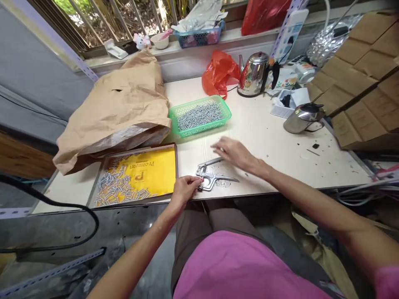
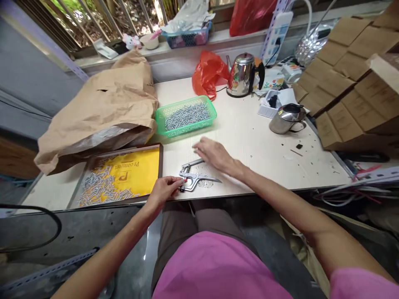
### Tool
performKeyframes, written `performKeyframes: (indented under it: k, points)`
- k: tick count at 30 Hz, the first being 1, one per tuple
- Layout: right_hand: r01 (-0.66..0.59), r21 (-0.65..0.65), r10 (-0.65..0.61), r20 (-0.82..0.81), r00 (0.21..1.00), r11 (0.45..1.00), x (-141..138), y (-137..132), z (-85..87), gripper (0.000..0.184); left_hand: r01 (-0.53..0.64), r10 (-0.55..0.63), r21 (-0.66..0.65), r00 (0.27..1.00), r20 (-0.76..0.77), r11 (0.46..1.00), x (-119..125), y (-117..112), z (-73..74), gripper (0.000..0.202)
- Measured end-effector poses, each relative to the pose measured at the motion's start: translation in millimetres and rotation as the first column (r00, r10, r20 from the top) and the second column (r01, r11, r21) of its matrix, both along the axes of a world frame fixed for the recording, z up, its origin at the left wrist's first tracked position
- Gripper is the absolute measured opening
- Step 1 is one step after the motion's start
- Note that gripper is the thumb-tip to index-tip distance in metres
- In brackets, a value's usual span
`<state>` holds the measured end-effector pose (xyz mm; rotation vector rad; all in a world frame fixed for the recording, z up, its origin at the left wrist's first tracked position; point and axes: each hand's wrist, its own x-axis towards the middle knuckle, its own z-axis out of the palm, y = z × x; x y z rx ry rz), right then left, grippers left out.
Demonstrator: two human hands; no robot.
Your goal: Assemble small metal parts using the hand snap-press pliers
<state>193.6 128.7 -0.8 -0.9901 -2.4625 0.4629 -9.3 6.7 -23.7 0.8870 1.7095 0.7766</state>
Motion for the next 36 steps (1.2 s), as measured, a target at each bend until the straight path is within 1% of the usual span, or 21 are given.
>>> performKeyframes:
  k: [2, 4, 6, 9, 12, 14, 17, 19, 21, 25, 28, 31, 33, 36]
  points:
    - [-0.078, -0.086, 0.082, 0.050, 0.995, 0.993, 15, -38, -12.9, 0.026, 0.029, -0.028, -0.047, 1.000, 0.009, 0.998, -1, 5, 0.4, 0.032]
    - [-0.092, -0.141, 0.106, 0.099, 0.989, 0.986, 26, -65, -21.5, 0.027, 0.047, -0.045, -0.096, 0.999, 0.022, 0.994, -2, 8, 2.2, 0.033]
    - [-0.053, -0.165, 0.077, 0.138, 0.988, 0.985, 33, -79, -25.0, 0.027, 0.058, -0.055, -0.133, 0.998, 0.027, 0.989, -2, 10, 4.1, 0.033]
    - [0.005, -0.166, 0.028, 0.196, 0.980, 0.986, 37, -83, -23.0, 0.021, 0.050, -0.050, -0.152, 0.999, -0.001, 0.987, -1, 10, 5.9, 0.031]
    - [-0.002, -0.148, 0.039, 0.243, 0.969, 0.989, 34, -78, -19.3, 0.018, 0.052, -0.059, -0.177, 0.998, -0.032, 0.983, 0, 9, 8.6, 0.029]
    - [0.025, -0.113, 0.004, 0.248, 0.969, 0.993, 31, -71, -19.1, 0.019, 0.055, -0.065, -0.210, 0.997, -0.041, 0.976, 2, 9, 11.3, 0.026]
    - [0.101, 0.015, -0.101, 0.272, 0.957, 0.995, 26, -52, -23.6, 0.021, 0.061, -0.080, -0.245, 0.995, -0.068, 0.968, 5, 8, 14.2, 0.021]
    - [0.096, 0.105, -0.125, 0.318, 0.940, 0.990, 23, -36, -28.7, 0.024, 0.082, -0.111, -0.256, 0.989, -0.099, 0.963, 6, 7, 14.3, 0.020]
    - [0.056, 0.141, -0.104, 0.363, 0.926, 0.988, 20, -23, -33.9, 0.021, 0.111, -0.149, -0.264, 0.980, -0.129, 0.958, 6, 6, 13.5, 0.021]
    - [-0.026, 0.137, -0.032, 0.407, 0.913, 0.990, 17, -6, -39.6, 0.015, 0.175, -0.216, -0.279, 0.968, -0.124, 0.944, 8, 0, 12.6, 0.024]
    - [-0.070, 0.149, 0.000, 0.423, 0.906, 0.986, 16, -2, -39.2, 0.015, 0.205, -0.244, -0.307, 0.965, -0.093, 0.929, 11, -3, 14.3, 0.026]
    - [-0.099, 0.167, 0.018, 0.430, 0.903, 0.981, 17, 2, -38.2, 0.014, 0.206, -0.250, -0.332, 0.963, -0.096, 0.921, 14, -4, 16.3, 0.026]
    - [-0.108, 0.179, 0.020, 0.433, 0.901, 0.978, 18, 3, -38.3, 0.015, 0.207, -0.251, -0.357, 0.964, -0.084, 0.911, 15, -3, 17.2, 0.025]
    - [-0.113, 0.203, 0.014, 0.433, 0.901, 0.973, 19, 5, -39.0, 0.016, 0.216, -0.248, -0.417, 0.968, -0.023, 0.883, 13, 1, 18.4, 0.025]
